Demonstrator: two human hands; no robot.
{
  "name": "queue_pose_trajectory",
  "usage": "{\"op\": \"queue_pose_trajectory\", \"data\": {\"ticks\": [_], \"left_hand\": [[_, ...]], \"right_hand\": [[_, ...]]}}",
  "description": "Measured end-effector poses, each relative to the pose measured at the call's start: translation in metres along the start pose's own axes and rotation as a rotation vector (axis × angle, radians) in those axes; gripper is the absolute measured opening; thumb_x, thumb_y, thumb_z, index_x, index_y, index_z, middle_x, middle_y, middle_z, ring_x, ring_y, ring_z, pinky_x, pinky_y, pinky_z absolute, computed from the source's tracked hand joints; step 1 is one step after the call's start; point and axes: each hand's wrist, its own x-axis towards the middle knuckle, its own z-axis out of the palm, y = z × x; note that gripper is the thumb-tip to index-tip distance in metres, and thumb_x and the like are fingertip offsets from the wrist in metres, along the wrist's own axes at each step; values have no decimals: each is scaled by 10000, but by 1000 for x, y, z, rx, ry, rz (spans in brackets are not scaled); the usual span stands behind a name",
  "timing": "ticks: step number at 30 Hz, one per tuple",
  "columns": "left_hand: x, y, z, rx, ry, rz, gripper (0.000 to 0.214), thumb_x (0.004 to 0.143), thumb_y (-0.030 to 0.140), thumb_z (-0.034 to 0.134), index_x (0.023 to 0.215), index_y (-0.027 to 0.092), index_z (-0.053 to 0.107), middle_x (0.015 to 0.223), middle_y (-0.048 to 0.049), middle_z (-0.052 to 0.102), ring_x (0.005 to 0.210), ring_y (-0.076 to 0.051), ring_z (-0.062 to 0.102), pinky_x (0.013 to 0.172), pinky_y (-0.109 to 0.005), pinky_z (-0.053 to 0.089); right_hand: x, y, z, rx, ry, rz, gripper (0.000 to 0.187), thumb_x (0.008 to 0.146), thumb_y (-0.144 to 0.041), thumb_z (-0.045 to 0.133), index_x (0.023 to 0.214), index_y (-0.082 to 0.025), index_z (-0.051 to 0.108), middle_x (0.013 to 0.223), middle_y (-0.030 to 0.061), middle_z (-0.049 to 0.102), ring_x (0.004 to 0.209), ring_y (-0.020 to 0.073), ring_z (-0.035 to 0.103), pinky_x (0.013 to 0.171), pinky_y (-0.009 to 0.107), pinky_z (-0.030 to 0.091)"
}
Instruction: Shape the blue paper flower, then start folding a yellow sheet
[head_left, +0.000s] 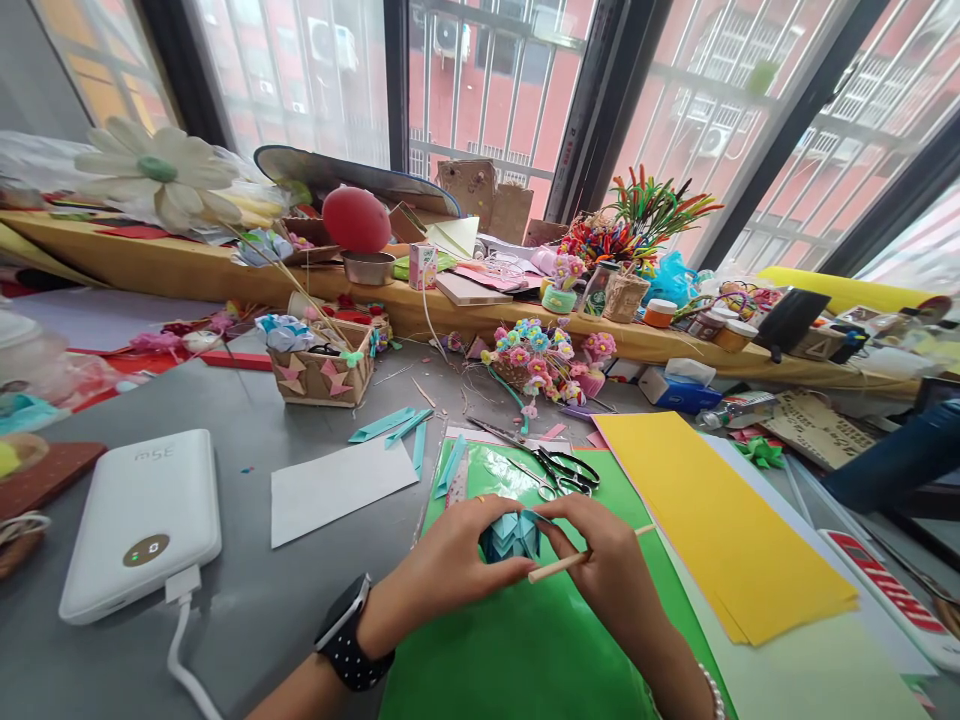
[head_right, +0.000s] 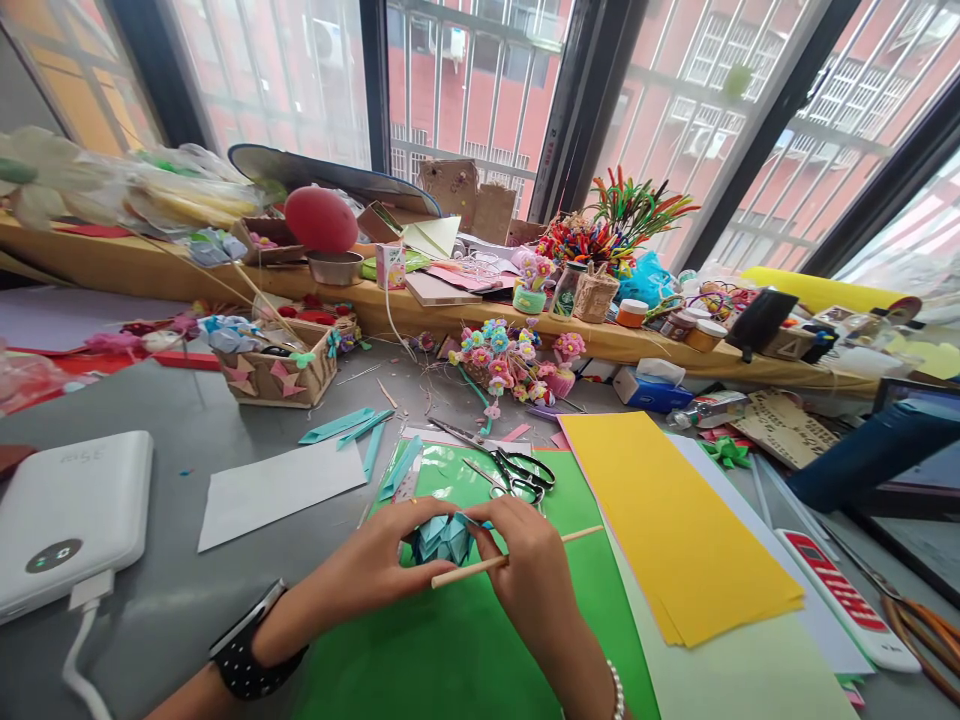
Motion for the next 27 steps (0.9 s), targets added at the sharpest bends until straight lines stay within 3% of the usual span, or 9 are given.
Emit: {"op": "queue_pose_trajectory", "data": {"ticks": [4, 8, 14, 19, 27], "left_hand": [[-1, 1, 1, -66, -22, 40, 597, 617, 354, 723, 1149, 212, 491, 1180, -62, 571, 1068, -251, 508, 900, -345, 388], [0, 1, 1, -45, 41, -19, 462, 688, 255, 653, 1116, 208, 483, 1146, -69, 585, 1038, -253, 530, 884, -365, 390], [2, 2, -3, -27, 33, 78, 424, 674, 245, 679, 1067, 222, 521, 1095, -63, 575, 1013, -235, 523, 851, -340, 411], [2, 4, -2, 12, 16, 86, 459, 685, 169, 658, 1119, 223, 519, 1100, -67, 550, 1009, -221, 518, 858, -335, 408], [0, 5, -2, 21, 50, 80, 415, 671, 165, 673, 1048, 203, 503, 1070, -51, 582, 993, -220, 530, 827, -323, 411]], "right_hand": [[-2, 1, 2, -25, 55, -5, 154, 811, -119, 493, 846, -196, 622, 763, 53, 685, 715, 188, 641, 620, 288, 516], [-1, -1, 0, -16, 94, 8, 162, 802, -134, 501, 866, -206, 631, 766, 50, 693, 711, 188, 646, 612, 285, 518], [3, -4, -8, 67, -9, 132, 104, 787, -179, 554, 836, -195, 645, 728, 26, 697, 616, 169, 635, 504, 245, 492], [3, 1, -8, 101, -52, 90, 163, 806, -158, 548, 905, -216, 662, 826, 34, 710, 741, 180, 652, 620, 272, 519], [3, 4, -11, 101, -59, 77, 163, 797, -177, 569, 917, -211, 674, 814, 43, 718, 742, 191, 667, 631, 285, 539]]}}
